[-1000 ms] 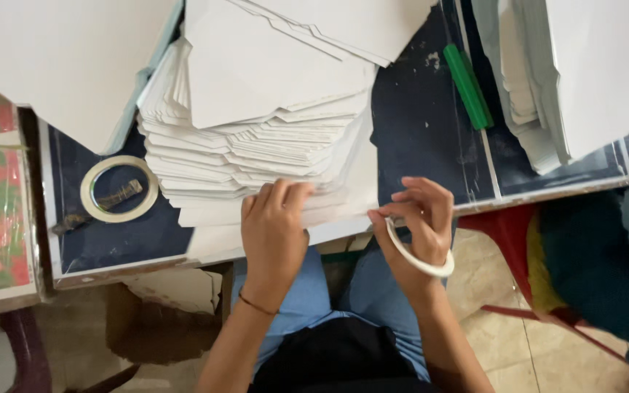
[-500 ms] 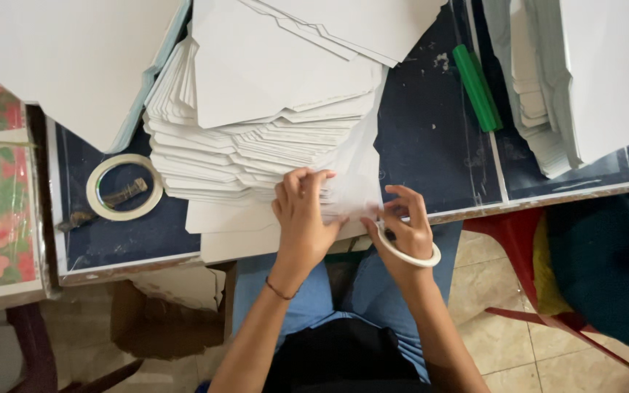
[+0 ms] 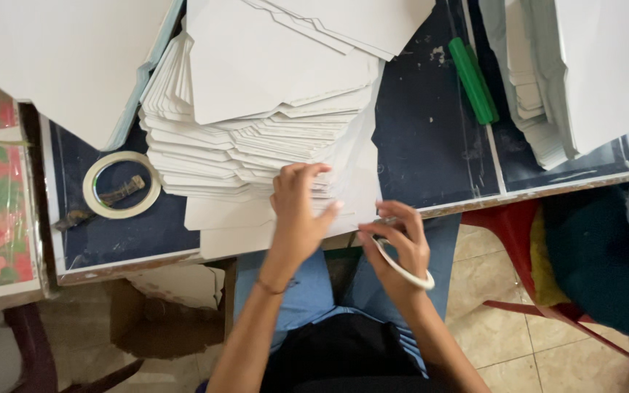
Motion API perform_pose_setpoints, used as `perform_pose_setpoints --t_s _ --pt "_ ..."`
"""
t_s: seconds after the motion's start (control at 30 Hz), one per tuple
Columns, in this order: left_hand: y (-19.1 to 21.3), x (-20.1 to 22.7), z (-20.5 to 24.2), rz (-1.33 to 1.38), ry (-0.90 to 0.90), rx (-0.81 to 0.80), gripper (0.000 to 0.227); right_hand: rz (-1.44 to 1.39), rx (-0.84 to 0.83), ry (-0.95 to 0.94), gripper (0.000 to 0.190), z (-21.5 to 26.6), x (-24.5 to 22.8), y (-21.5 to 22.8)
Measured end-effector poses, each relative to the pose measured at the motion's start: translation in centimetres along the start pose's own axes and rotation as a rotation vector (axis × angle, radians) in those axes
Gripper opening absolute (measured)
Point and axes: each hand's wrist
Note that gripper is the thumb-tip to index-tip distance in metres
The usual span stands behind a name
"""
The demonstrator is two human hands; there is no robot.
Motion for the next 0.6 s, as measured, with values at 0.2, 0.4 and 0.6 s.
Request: perform_pose_setpoints --t_s 0.2,0.4,0.6 --pt "5.8 -2.5 3.4 -0.37 0.125 0.148 0.101 -0.117 -0.178 -0.061 0.011 0.1 -1.1 -4.4" --pt "6.8 -3.7 5.0 -0.268 0.172 0.104 0.096 -0.039 -0.221 0.014 0.007 -0.2 -2.1 -6.8" --pt "6.2 -3.2 4.7 -0.339 0.232 0.126 0.106 0.045 -0.147 0.074 0.012 0.9 -1.3 -6.5"
Point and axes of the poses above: each hand's wrist, its own z-axis away from the middle knuckle, its own y-axis out of the back of the hand, x = y × z, and after that the axes turned 11 degrees about y, right-handed
